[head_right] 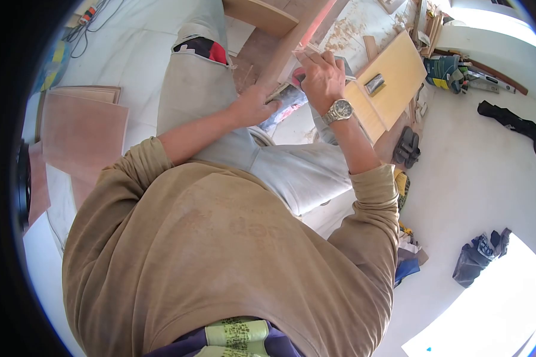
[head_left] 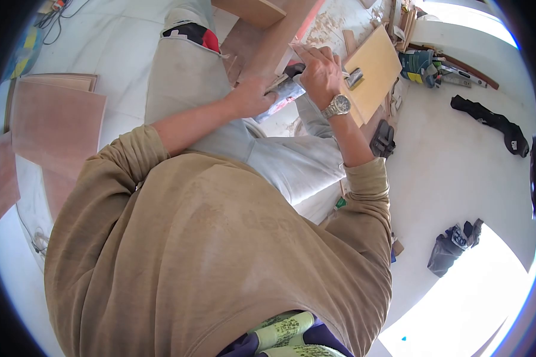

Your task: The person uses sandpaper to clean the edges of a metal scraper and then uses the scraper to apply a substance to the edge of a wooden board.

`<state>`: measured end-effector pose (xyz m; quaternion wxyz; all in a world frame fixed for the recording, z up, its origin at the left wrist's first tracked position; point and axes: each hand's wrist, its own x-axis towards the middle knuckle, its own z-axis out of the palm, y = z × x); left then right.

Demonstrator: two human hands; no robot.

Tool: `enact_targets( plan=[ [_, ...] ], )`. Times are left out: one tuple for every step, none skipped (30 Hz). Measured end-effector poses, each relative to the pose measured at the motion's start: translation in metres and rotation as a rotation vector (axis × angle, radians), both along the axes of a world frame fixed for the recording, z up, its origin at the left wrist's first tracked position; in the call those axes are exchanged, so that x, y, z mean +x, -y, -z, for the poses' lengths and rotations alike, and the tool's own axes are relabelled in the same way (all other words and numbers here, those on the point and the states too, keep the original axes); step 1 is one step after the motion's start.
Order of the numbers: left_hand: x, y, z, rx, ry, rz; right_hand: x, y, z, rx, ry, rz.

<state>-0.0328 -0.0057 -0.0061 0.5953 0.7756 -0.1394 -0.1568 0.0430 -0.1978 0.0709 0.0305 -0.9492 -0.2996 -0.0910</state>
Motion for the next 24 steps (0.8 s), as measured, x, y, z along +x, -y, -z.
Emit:
enact_targets(
  plan=[
    [-0.001, -0.001, -0.005, -0.018, -0.011, -0.006, 0.004, 0.002, -0.001, 0.003, 0.017, 0.016],
    [-0.002, -0.001, -0.008, -0.036, -0.022, -0.012, 0.012, 0.004, -0.002, 0.006, 0.035, 0.031],
    [-0.002, 0.0, -0.008, -0.038, -0.02, -0.005, 0.022, 0.007, -0.002, 0.009, 0.054, 0.045],
    [-0.002, -0.001, -0.009, -0.04, -0.015, -0.003, 0.034, 0.006, -0.004, 0.012, 0.072, 0.076],
    [-0.001, -0.001, -0.009, -0.04, -0.011, -0.003, 0.047, 0.01, 0.001, -0.001, 0.121, 0.074],
    [-0.001, -0.002, -0.009, -0.016, -0.006, 0.005, 0.061, 0.015, 0.007, -0.013, 0.17, 0.069],
    [-0.001, -0.002, -0.008, 0.007, 0.0, 0.009, 0.071, 0.017, 0.011, -0.023, 0.22, 0.062],
    [-0.001, -0.002, -0.007, 0.031, 0.004, 0.012, 0.077, 0.019, 0.016, -0.041, 0.215, 0.069],
    [-0.001, -0.002, -0.006, 0.017, 0.01, 0.012, 0.075, 0.017, 0.017, -0.046, 0.188, 0.059],
    [0.0, -0.002, -0.005, 0.002, 0.016, 0.01, 0.068, 0.013, 0.015, -0.054, 0.161, 0.048],
    [0.0, -0.002, -0.004, -0.014, 0.02, 0.011, 0.06, 0.01, 0.014, -0.062, 0.132, 0.037],
    [-0.001, -0.001, -0.002, -0.013, 0.015, -0.003, 0.053, 0.008, 0.013, -0.027, 0.137, -0.015],
    [-0.002, 0.0, 0.0, -0.012, 0.01, -0.014, 0.046, 0.007, 0.011, -0.018, 0.106, -0.028],
    [-0.002, 0.002, 0.001, -0.011, 0.007, -0.023, 0.041, 0.007, 0.009, -0.009, 0.076, -0.037],
    [-0.002, 0.002, 0.001, -0.008, 0.022, -0.024, 0.038, 0.007, 0.008, 0.0, 0.047, -0.044],
    [-0.002, 0.001, 0.002, -0.005, 0.037, -0.024, 0.042, 0.008, 0.006, 0.005, 0.058, -0.031],
    [-0.002, 0.002, 0.003, -0.002, 0.049, -0.02, 0.049, 0.009, 0.002, 0.008, 0.067, -0.013],
    [-0.003, 0.002, 0.001, -0.011, 0.028, -0.009, 0.056, 0.013, 0.0, 0.013, 0.072, 0.005],
    [-0.003, 0.0, -0.003, -0.017, 0.007, 0.001, 0.064, 0.016, 0.003, -0.008, 0.108, 0.051],
    [-0.002, -0.001, -0.005, -0.021, -0.012, 0.007, 0.077, 0.019, 0.008, -0.026, 0.146, 0.094],
    [-0.002, 0.0, -0.001, -0.02, 0.002, -0.004, 0.087, 0.021, 0.01, -0.044, 0.185, 0.134],
    [-0.003, 0.001, 0.002, -0.019, 0.016, -0.017, 0.092, 0.024, 0.013, -0.078, 0.172, 0.161],
    [-0.002, 0.002, 0.005, -0.02, 0.031, -0.032, 0.091, 0.026, 0.018, -0.061, 0.152, 0.146],
    [-0.002, 0.001, 0.004, -0.02, 0.028, -0.033, 0.087, 0.026, 0.02, -0.047, 0.131, 0.128]
  ],
)
